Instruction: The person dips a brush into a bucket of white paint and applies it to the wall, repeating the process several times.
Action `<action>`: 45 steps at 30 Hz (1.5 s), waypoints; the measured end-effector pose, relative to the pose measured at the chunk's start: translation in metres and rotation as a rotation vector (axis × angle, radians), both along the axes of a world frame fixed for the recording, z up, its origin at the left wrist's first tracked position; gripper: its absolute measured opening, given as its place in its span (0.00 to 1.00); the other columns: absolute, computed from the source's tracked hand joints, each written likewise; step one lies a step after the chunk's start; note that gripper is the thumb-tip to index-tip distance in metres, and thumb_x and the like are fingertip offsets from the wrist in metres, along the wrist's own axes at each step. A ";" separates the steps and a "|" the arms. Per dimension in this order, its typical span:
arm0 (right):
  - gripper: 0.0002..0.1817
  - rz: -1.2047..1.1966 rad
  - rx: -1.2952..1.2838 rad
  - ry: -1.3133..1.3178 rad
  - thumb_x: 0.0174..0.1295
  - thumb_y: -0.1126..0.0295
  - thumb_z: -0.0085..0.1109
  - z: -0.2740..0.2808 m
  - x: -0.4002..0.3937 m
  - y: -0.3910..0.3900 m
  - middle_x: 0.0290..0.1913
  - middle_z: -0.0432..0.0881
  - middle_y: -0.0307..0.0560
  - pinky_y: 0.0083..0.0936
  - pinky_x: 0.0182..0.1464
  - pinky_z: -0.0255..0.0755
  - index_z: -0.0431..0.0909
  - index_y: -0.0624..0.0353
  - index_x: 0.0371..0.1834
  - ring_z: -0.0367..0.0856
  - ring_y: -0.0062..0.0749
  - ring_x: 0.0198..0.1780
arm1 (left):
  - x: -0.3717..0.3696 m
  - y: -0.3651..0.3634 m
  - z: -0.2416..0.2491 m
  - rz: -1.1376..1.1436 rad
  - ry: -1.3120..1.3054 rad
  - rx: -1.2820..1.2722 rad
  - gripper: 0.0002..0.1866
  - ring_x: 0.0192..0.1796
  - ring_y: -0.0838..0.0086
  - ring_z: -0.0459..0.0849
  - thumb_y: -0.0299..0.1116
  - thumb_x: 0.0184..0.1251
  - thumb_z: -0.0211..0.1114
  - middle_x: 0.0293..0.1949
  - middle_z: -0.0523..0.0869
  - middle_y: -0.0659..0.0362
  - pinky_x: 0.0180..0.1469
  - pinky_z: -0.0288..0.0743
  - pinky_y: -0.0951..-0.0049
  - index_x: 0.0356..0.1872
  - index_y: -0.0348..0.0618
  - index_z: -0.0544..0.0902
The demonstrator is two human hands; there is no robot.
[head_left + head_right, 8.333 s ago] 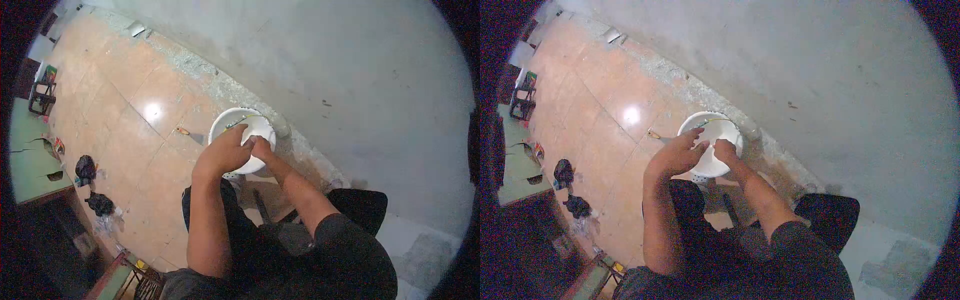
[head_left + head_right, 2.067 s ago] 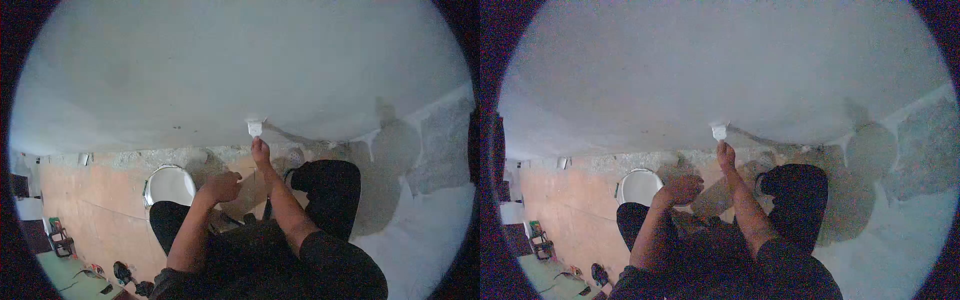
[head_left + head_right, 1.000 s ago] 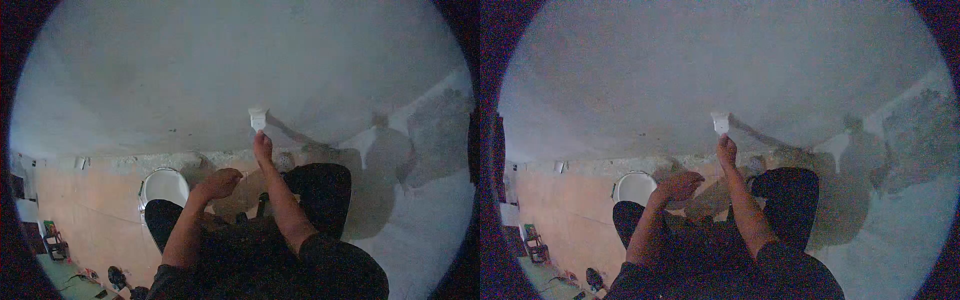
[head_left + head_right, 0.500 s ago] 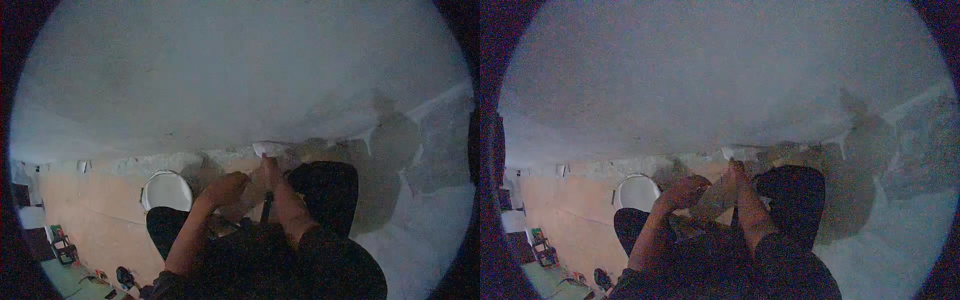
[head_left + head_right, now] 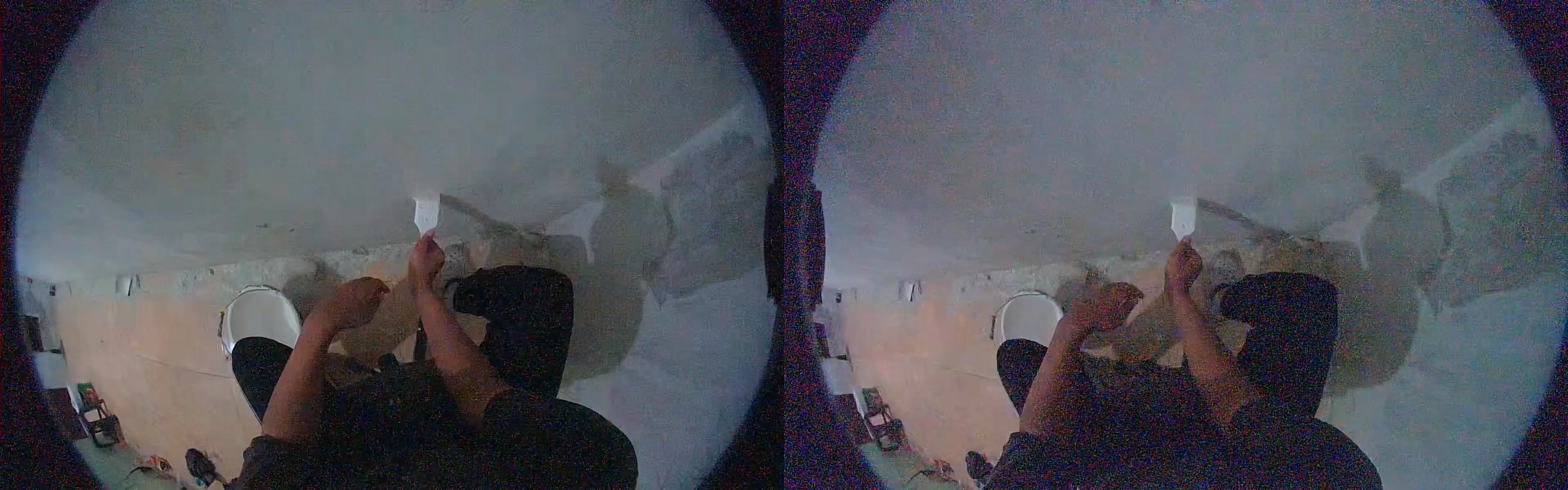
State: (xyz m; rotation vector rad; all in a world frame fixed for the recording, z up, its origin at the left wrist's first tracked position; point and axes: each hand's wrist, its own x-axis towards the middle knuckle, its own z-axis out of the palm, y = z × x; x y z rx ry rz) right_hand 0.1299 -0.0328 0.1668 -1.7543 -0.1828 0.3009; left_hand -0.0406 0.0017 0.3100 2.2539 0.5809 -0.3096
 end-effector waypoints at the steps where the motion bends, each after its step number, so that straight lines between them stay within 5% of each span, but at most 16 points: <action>1: 0.27 -0.122 0.219 0.075 0.67 0.52 0.48 0.003 0.000 0.005 0.17 0.71 0.46 0.32 0.26 0.60 0.72 0.66 0.18 0.65 0.25 0.22 | -0.002 -0.002 0.001 -0.028 0.020 0.021 0.15 0.55 0.58 0.77 0.34 0.71 0.46 0.54 0.79 0.53 0.60 0.69 0.59 0.50 0.43 0.78; 4: 0.29 0.141 0.227 -0.185 0.68 0.49 0.45 0.069 0.006 0.003 0.18 0.59 0.31 0.29 0.26 0.56 0.61 0.62 0.18 0.57 0.22 0.24 | -0.007 -0.007 0.009 -0.001 0.059 -0.015 0.16 0.56 0.58 0.76 0.37 0.72 0.45 0.54 0.78 0.53 0.61 0.67 0.59 0.51 0.44 0.78; 8: 0.31 0.217 0.117 -0.133 0.68 0.46 0.41 0.050 0.020 0.018 0.17 0.60 0.38 0.32 0.28 0.57 0.63 0.63 0.18 0.58 0.26 0.24 | -0.012 -0.006 0.002 -0.041 -0.011 -0.042 0.16 0.58 0.58 0.75 0.37 0.73 0.45 0.55 0.77 0.52 0.62 0.66 0.59 0.52 0.44 0.77; 12: 0.27 0.437 -0.346 -0.285 0.71 0.52 0.36 -0.049 0.044 0.006 0.21 0.78 0.54 0.38 0.27 0.67 0.76 0.63 0.28 0.76 0.47 0.24 | -0.010 -0.007 0.006 0.004 0.005 -0.061 0.15 0.56 0.56 0.76 0.34 0.70 0.48 0.53 0.78 0.49 0.60 0.67 0.59 0.52 0.41 0.76; 15: 0.28 0.423 -0.505 -0.244 0.71 0.52 0.33 -0.110 0.045 0.009 0.22 0.80 0.55 0.41 0.26 0.71 0.78 0.62 0.30 0.80 0.51 0.26 | 0.000 -0.005 0.015 0.004 0.099 -0.084 0.16 0.58 0.57 0.75 0.36 0.72 0.47 0.56 0.77 0.50 0.62 0.66 0.59 0.54 0.43 0.75; 19: 0.35 0.367 -0.560 -0.405 0.68 0.43 0.36 -0.127 0.038 0.002 0.13 0.68 0.48 0.43 0.24 0.66 0.71 0.64 0.16 0.70 0.41 0.16 | 0.007 -0.004 0.011 -0.065 -0.027 -0.057 0.15 0.58 0.56 0.74 0.33 0.70 0.49 0.54 0.77 0.50 0.61 0.67 0.59 0.54 0.43 0.75; 21: 0.35 0.353 -0.623 0.559 0.67 0.42 0.38 -0.123 0.040 -0.002 0.14 0.73 0.48 0.44 0.22 0.69 0.75 0.62 0.17 0.76 0.41 0.18 | 0.006 -0.004 -0.001 -0.122 -0.047 -0.018 0.17 0.58 0.56 0.73 0.30 0.66 0.50 0.54 0.77 0.49 0.61 0.67 0.59 0.54 0.41 0.74; 22: 0.35 0.352 -0.625 0.562 0.67 0.42 0.38 -0.145 0.046 -0.009 0.14 0.73 0.48 0.44 0.22 0.69 0.75 0.62 0.17 0.76 0.41 0.18 | 0.007 -0.004 -0.004 -0.178 -0.070 0.021 0.18 0.59 0.56 0.72 0.27 0.63 0.51 0.54 0.76 0.49 0.61 0.67 0.59 0.55 0.39 0.73; 25: 0.35 0.579 -0.609 0.202 0.64 0.38 0.40 -0.186 0.054 -0.027 0.15 0.76 0.49 0.44 0.23 0.70 0.77 0.59 0.18 0.79 0.44 0.22 | 0.012 -0.004 0.008 -0.040 -0.023 -0.092 0.18 0.59 0.56 0.73 0.26 0.63 0.51 0.54 0.77 0.48 0.61 0.67 0.59 0.55 0.39 0.74; 27: 0.34 0.794 -0.723 -0.342 0.64 0.39 0.39 -0.166 0.058 -0.033 0.17 0.78 0.48 0.45 0.23 0.70 0.79 0.60 0.25 0.81 0.46 0.24 | 0.007 -0.004 -0.009 -0.029 -0.019 -0.082 0.17 0.58 0.56 0.73 0.27 0.64 0.51 0.54 0.77 0.48 0.61 0.67 0.59 0.54 0.40 0.74; 31: 0.32 0.383 -0.836 0.249 0.68 0.45 0.36 -0.080 0.039 -0.007 0.21 0.80 0.50 0.47 0.27 0.70 0.78 0.66 0.37 0.79 0.52 0.24 | 0.005 -0.001 -0.007 -0.069 -0.073 -0.014 0.15 0.56 0.56 0.76 0.28 0.66 0.50 0.53 0.78 0.48 0.59 0.69 0.58 0.52 0.42 0.76; 33: 0.33 0.386 -0.765 0.016 0.68 0.45 0.36 -0.100 0.037 -0.006 0.21 0.79 0.56 0.47 0.29 0.71 0.78 0.70 0.34 0.79 0.55 0.24 | 0.001 0.000 -0.009 -0.095 -0.079 0.050 0.16 0.57 0.56 0.75 0.28 0.66 0.50 0.54 0.77 0.49 0.61 0.67 0.59 0.54 0.41 0.75; 35: 0.37 0.384 -1.066 -0.813 0.66 0.43 0.39 -0.113 0.025 -0.009 0.15 0.75 0.58 0.46 0.29 0.69 0.78 0.71 0.21 0.77 0.55 0.23 | 0.006 0.000 0.006 -0.046 0.074 -0.004 0.16 0.58 0.56 0.75 0.31 0.68 0.49 0.55 0.77 0.50 0.62 0.66 0.59 0.54 0.40 0.75; 37: 0.38 0.271 -0.601 -0.018 0.66 0.41 0.36 -0.026 0.027 -0.009 0.20 0.78 0.62 0.49 0.35 0.72 0.79 0.68 0.21 0.80 0.57 0.28 | 0.004 -0.003 0.009 -0.009 0.020 -0.037 0.15 0.56 0.55 0.76 0.30 0.67 0.49 0.53 0.78 0.49 0.60 0.68 0.58 0.52 0.40 0.76; 40: 0.36 0.097 -0.616 0.052 0.67 0.44 0.38 0.021 0.014 -0.002 0.18 0.77 0.60 0.49 0.32 0.69 0.77 0.68 0.19 0.77 0.55 0.24 | 0.000 -0.002 0.019 0.037 -0.056 -0.026 0.14 0.55 0.54 0.76 0.30 0.67 0.49 0.51 0.79 0.48 0.58 0.69 0.57 0.50 0.40 0.77; 45: 0.34 -0.046 0.023 -0.170 0.67 0.45 0.40 0.098 -0.011 -0.003 0.16 0.72 0.56 0.43 0.27 0.60 0.71 0.67 0.18 0.65 0.45 0.19 | -0.003 -0.009 0.044 0.033 -0.015 0.018 0.16 0.56 0.56 0.76 0.38 0.71 0.50 0.55 0.78 0.52 0.62 0.66 0.57 0.53 0.46 0.76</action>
